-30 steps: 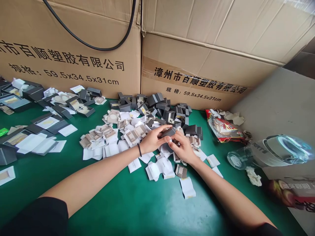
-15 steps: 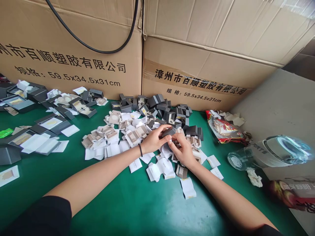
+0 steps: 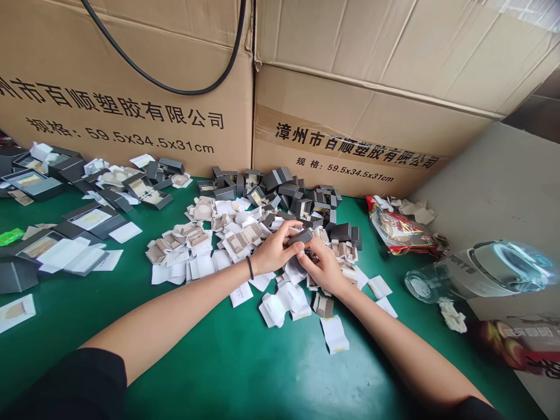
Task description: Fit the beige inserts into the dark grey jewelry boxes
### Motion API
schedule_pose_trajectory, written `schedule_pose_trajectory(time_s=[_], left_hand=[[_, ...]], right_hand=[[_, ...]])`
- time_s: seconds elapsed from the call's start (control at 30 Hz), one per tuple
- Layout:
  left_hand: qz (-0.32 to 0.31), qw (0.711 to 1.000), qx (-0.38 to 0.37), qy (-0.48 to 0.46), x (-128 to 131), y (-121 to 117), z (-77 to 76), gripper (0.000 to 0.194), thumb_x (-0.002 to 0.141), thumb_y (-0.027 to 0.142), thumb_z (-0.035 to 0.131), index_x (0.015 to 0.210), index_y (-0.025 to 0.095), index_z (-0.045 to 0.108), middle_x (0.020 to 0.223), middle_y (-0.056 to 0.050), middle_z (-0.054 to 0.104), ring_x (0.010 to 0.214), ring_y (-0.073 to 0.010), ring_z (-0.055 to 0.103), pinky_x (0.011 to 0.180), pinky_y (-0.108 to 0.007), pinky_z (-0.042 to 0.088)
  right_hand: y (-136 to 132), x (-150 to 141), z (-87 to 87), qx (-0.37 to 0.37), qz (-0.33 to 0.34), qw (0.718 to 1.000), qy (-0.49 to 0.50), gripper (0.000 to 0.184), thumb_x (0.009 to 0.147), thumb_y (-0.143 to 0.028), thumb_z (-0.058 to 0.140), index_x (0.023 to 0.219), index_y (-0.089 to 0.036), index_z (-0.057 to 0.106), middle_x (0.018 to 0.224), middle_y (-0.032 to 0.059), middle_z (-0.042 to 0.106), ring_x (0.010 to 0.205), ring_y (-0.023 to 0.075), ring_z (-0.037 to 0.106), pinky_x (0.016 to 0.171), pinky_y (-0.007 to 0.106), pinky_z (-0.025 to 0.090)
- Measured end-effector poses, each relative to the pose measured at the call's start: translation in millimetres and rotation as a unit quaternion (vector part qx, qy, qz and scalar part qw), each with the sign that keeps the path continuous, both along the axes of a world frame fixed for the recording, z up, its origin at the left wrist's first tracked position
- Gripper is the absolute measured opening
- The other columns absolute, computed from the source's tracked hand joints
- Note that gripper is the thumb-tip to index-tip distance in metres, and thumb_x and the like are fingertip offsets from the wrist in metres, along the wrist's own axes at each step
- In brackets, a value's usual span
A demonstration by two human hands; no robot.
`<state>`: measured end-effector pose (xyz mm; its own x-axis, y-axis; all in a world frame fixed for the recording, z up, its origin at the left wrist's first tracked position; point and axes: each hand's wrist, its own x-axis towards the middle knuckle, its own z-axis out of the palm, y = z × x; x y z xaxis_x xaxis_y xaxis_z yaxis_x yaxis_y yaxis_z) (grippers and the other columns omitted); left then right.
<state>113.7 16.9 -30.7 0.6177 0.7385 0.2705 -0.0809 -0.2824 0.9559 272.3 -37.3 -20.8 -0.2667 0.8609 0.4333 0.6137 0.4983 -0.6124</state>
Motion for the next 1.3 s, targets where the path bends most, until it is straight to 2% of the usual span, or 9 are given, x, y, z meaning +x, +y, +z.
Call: schedule_pose_trajectory(time_s=[0.27, 0.43, 0.57, 0.7, 0.83, 0.9, 1.0, 1.17, 1.3], left_hand=[[0.051, 0.998, 0.04, 0.006, 1, 2, -4.8, 0.048, 0.083, 0.041, 0.052, 0.123, 0.019, 0.037, 0.111, -0.011, 0.055, 0.099, -0.0192, 0.058, 0.085, -0.033, 0.047], [0.065, 0.997, 0.049, 0.011, 1, 3, -5.6, 0.046, 0.083, 0.04, 0.052, 0.122, 0.019, 0.038, 0.111, -0.011, 0.055, 0.102, -0.0201, 0.057, 0.09, -0.036, 0.046], [0.078, 0.995, 0.06, 0.004, 1, 2, -5.6, 0.045, 0.083, 0.037, 0.053, 0.122, 0.019, 0.039, 0.112, -0.011, 0.055, 0.107, -0.0205, 0.054, 0.091, -0.035, 0.045], [0.086, 0.994, 0.066, 0.007, 1, 2, -7.0, 0.044, 0.083, 0.037, 0.053, 0.121, 0.019, 0.039, 0.114, -0.012, 0.055, 0.107, -0.0208, 0.054, 0.092, -0.036, 0.044], [0.109, 0.99, 0.091, 0.015, 1, 2, -8.8, 0.042, 0.085, 0.039, 0.049, 0.121, 0.019, 0.039, 0.115, -0.012, 0.053, 0.109, -0.0214, 0.053, 0.093, -0.036, 0.043], [0.119, 0.986, 0.114, 0.016, 0, -1, -8.7, 0.043, 0.087, 0.041, 0.045, 0.123, 0.019, 0.038, 0.12, -0.013, 0.05, 0.112, -0.0218, 0.051, 0.094, -0.036, 0.043], [0.097, 0.979, 0.174, 0.031, -1, -5, -6.6, 0.048, 0.088, 0.045, 0.04, 0.128, 0.019, 0.033, 0.126, -0.014, 0.047, 0.114, -0.0225, 0.049, 0.095, -0.036, 0.042], [0.04, 0.939, 0.341, 0.031, -2, -8, -0.5, 0.052, 0.088, 0.052, 0.03, 0.13, 0.022, 0.033, 0.128, -0.013, 0.046, 0.121, -0.0254, 0.04, 0.102, -0.044, 0.034], [0.019, 0.934, 0.356, 0.037, -1, -7, 2.6, 0.052, 0.09, 0.05, 0.024, 0.133, 0.023, 0.031, 0.134, -0.013, 0.043, 0.127, -0.0256, 0.034, 0.105, -0.047, 0.03]], right_hand=[[-6, -2, -3.4, 0.041, -0.045, 0.997, 0.054, 0.015, 0.087, -0.026, 0.048, 0.094, -0.021, 0.06, 0.097, 0.0073, 0.061, 0.092, 0.0194, 0.057, 0.08, 0.035, 0.047], [-9, -1, -3.9, 0.05, -0.025, 0.998, -0.005, 0.024, 0.087, -0.026, 0.047, 0.106, -0.022, 0.061, 0.102, 0.0088, 0.064, 0.095, 0.021, 0.059, 0.081, 0.037, 0.05], [-11, -3, -7.4, 0.079, 0.0, 0.996, -0.039, 0.032, 0.086, -0.023, 0.047, 0.116, -0.023, 0.058, 0.109, 0.0091, 0.062, 0.105, 0.0232, 0.056, 0.089, 0.041, 0.048], [-11, -4, -6.8, 0.074, 0.019, 0.996, -0.045, 0.037, 0.086, -0.02, 0.046, 0.122, -0.02, 0.054, 0.113, 0.0114, 0.059, 0.108, 0.0236, 0.053, 0.091, 0.042, 0.046], [-8, -1, -3.2, 0.029, 0.039, 0.999, 0.003, 0.03, 0.088, -0.022, 0.044, 0.114, -0.022, 0.058, 0.112, 0.0095, 0.059, 0.107, 0.0218, 0.053, 0.092, 0.04, 0.044], [-6, 1, -3.7, 0.002, 0.01, 0.998, 0.059, 0.025, 0.089, -0.024, 0.043, 0.108, -0.023, 0.059, 0.11, 0.0076, 0.06, 0.105, 0.0208, 0.053, 0.09, 0.039, 0.045], [-2, 3, -7.8, -0.043, -0.052, 0.987, 0.144, 0.023, 0.088, -0.031, 0.046, 0.107, -0.023, 0.055, 0.104, 0.0061, 0.059, 0.096, 0.0192, 0.056, 0.078, 0.034, 0.049], [3, 7, -10.1, -0.113, 0.003, 0.975, 0.193, 0.032, 0.082, -0.038, 0.054, 0.11, -0.021, 0.053, 0.097, 0.0041, 0.06, 0.088, 0.0177, 0.057, 0.078, 0.032, 0.049], [7, 12, -10.3, -0.19, 0.028, 0.959, 0.208, 0.028, 0.078, -0.045, 0.058, 0.087, -0.019, 0.061, 0.076, 0.0012, 0.062, 0.074, 0.0177, 0.057, 0.068, 0.031, 0.049]])
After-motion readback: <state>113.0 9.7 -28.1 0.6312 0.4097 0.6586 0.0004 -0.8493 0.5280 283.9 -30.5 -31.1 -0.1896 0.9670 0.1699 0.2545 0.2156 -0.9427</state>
